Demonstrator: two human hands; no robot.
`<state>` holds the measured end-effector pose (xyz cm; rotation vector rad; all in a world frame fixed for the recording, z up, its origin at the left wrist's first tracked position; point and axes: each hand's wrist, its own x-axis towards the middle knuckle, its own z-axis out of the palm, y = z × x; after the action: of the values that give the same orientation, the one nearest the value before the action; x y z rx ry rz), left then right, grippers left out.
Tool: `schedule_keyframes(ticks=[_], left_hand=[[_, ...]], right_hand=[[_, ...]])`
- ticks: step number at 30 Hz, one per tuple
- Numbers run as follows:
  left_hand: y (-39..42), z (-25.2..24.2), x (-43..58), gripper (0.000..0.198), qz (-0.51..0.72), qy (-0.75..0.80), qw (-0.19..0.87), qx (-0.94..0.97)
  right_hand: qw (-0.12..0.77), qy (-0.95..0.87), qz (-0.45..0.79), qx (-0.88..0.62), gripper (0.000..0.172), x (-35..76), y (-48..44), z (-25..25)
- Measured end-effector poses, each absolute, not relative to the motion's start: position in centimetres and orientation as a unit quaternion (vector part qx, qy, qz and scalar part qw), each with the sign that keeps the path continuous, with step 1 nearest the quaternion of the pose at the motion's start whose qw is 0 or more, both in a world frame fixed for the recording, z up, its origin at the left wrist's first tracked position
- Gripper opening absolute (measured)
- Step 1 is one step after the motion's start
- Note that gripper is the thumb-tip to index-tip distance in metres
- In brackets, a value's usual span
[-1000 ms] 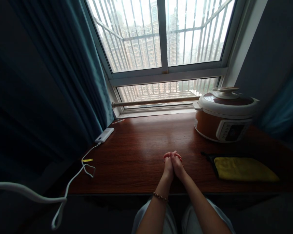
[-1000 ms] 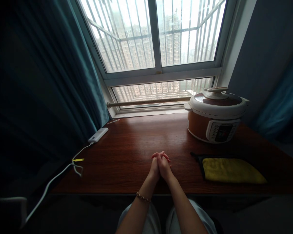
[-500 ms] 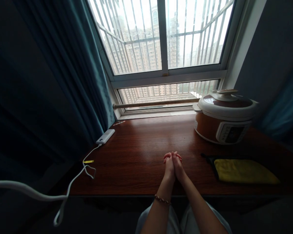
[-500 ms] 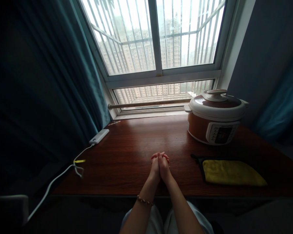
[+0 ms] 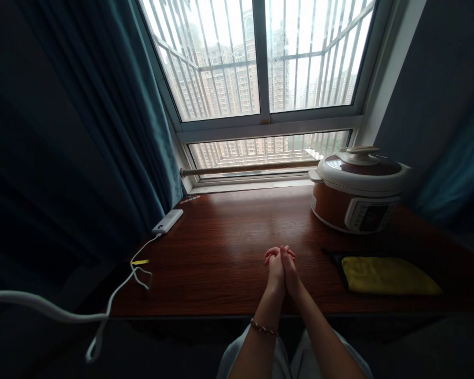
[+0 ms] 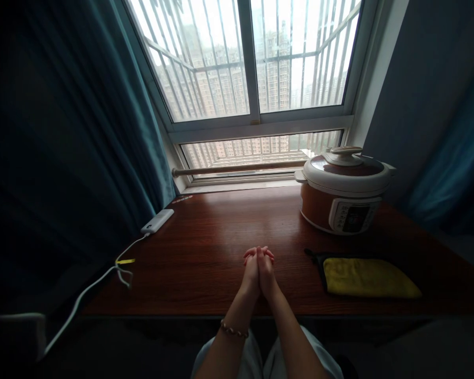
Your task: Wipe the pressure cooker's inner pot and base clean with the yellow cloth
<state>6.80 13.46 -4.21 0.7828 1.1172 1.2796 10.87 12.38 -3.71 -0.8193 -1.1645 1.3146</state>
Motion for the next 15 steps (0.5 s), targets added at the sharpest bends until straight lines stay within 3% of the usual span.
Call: schedule_keyframes(ticks=[4,15], left_hand=[[13.38,-3.98,7.03,0.031,0.548,0.478,0.596,0.339],[13.44,-4.32,6.86,0.034,0.541,0.448,0.625,0.341]], right_hand=[[0.561,-0.512,0.537,-0.369,0.063,11.19,12.43,-3.88],[0.554,-0.509,0.526,-0.397,0.054,10.92,12.65,-4.29]])
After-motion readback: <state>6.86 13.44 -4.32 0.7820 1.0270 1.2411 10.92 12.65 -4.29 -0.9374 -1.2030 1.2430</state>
